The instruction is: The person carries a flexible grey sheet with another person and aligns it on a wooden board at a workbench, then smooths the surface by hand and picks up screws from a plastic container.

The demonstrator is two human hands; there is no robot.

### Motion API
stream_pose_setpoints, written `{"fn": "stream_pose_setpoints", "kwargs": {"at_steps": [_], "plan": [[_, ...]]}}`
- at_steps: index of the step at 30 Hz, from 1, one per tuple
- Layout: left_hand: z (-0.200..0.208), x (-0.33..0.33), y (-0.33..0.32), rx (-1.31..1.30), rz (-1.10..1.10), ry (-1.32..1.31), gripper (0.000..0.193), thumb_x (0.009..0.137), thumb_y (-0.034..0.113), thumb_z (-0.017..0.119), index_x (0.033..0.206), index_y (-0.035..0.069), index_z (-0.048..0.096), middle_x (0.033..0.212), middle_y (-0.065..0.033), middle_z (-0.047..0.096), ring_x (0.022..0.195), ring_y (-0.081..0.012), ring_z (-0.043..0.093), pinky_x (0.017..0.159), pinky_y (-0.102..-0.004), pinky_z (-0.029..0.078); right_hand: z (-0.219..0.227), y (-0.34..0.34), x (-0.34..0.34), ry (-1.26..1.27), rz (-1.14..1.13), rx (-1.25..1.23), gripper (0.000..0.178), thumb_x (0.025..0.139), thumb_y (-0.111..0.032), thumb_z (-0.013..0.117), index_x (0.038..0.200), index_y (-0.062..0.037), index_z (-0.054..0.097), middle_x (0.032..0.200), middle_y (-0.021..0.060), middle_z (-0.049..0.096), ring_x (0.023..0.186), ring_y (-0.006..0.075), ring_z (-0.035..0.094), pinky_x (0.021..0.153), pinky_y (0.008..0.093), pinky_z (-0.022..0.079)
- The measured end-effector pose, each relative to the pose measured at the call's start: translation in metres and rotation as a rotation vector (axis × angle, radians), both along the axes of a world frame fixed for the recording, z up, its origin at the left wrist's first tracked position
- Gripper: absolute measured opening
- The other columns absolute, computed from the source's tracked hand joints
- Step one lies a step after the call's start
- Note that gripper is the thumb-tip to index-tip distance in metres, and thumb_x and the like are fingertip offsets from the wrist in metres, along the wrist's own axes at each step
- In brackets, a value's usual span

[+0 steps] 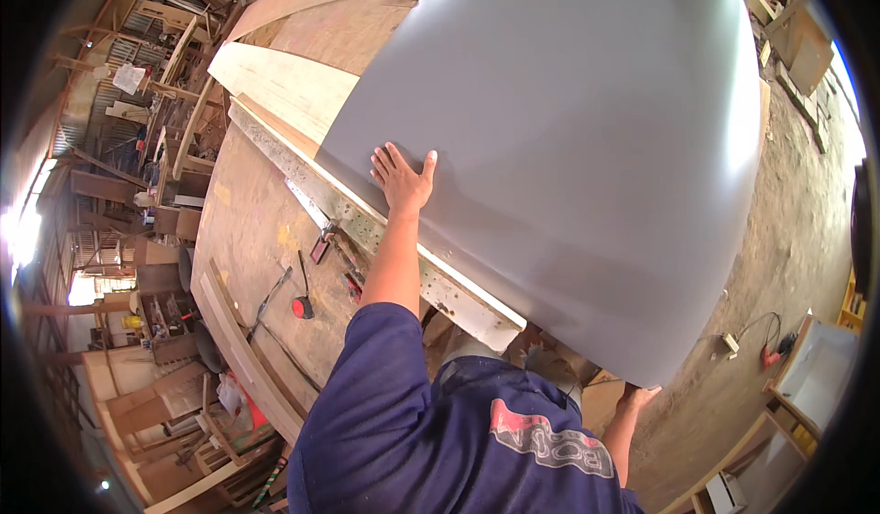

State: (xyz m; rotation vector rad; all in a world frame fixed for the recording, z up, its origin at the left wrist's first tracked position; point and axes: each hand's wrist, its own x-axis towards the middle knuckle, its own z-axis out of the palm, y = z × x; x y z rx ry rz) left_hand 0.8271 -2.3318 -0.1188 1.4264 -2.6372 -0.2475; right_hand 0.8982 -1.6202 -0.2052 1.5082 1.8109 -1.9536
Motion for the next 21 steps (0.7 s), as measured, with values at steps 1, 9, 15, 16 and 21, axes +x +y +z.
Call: {"fn": "stream_pose_setpoints", "kwargs": {"at_steps": [1,9,15,16,21], "plan": [[0.001,0.001,0.0,-0.004,-0.002,-0.007,0.118,0.096,0.083,0.045,0.167,-0.006,0.013,0.172,-0.0343,0.01,0.163,-0.0464,0.006,0.132,-0.0571,0.005,-0.01,-0.004,0.005,0.139,-0.034,-0.049,0.058,0.108,-0.025,0.061,0.158,-0.0097,0.038,0.15,0.013,0.052,0.125,0.0252,0.062,0.096,0.0353,0.058],[-0.003,-0.031,0.011,0.036,-0.048,-0.038,0.116,0.097,0.081,0.044,0.167,-0.006,0.012,0.172,-0.0339,0.011,0.162,-0.0462,0.007,0.132,-0.0562,0.007,-0.112,0.1,0.049,0.345,-0.392,-0.716,0.028,0.111,-0.01,0.042,0.127,0.0042,0.06,0.117,0.0095,0.068,0.09,0.0187,0.064,0.08,0.0301,0.06],[-0.003,-0.003,-0.007,-0.031,0.0,-0.05,0.106,0.102,0.075,0.041,0.167,-0.005,0.015,0.173,-0.0324,0.012,0.162,-0.0454,0.009,0.132,-0.057,0.01,0.001,-0.006,0.009,0.177,-0.627,-0.462,0.032,0.111,-0.021,0.044,0.127,0.0019,0.061,0.134,0.014,0.064,0.12,0.0243,0.064,0.101,0.0381,0.057],[-0.005,-0.004,-0.009,-0.033,-0.004,-0.048,0.103,0.103,0.073,0.04,0.167,-0.004,0.015,0.173,-0.0318,0.012,0.163,-0.0451,0.009,0.132,-0.0568,0.009,0.017,-0.012,0.006,0.152,-0.673,-0.451,0.031,0.111,-0.023,0.047,0.127,-0.0003,0.062,0.133,0.0127,0.064,0.118,0.0231,0.064,0.1,0.0382,0.058],[-0.008,-0.011,-0.025,-0.039,-0.004,-0.032,0.098,0.104,0.068,0.039,0.167,-0.004,0.017,0.173,-0.0304,0.014,0.163,-0.0432,0.011,0.132,-0.0559,0.01,0.0,-0.009,0.028,0.151,-0.215,-0.421,0.031,0.107,-0.032,0.066,0.124,-0.006,0.065,0.123,0.0055,0.068,0.111,0.017,0.065,0.094,0.0332,0.058]]}}
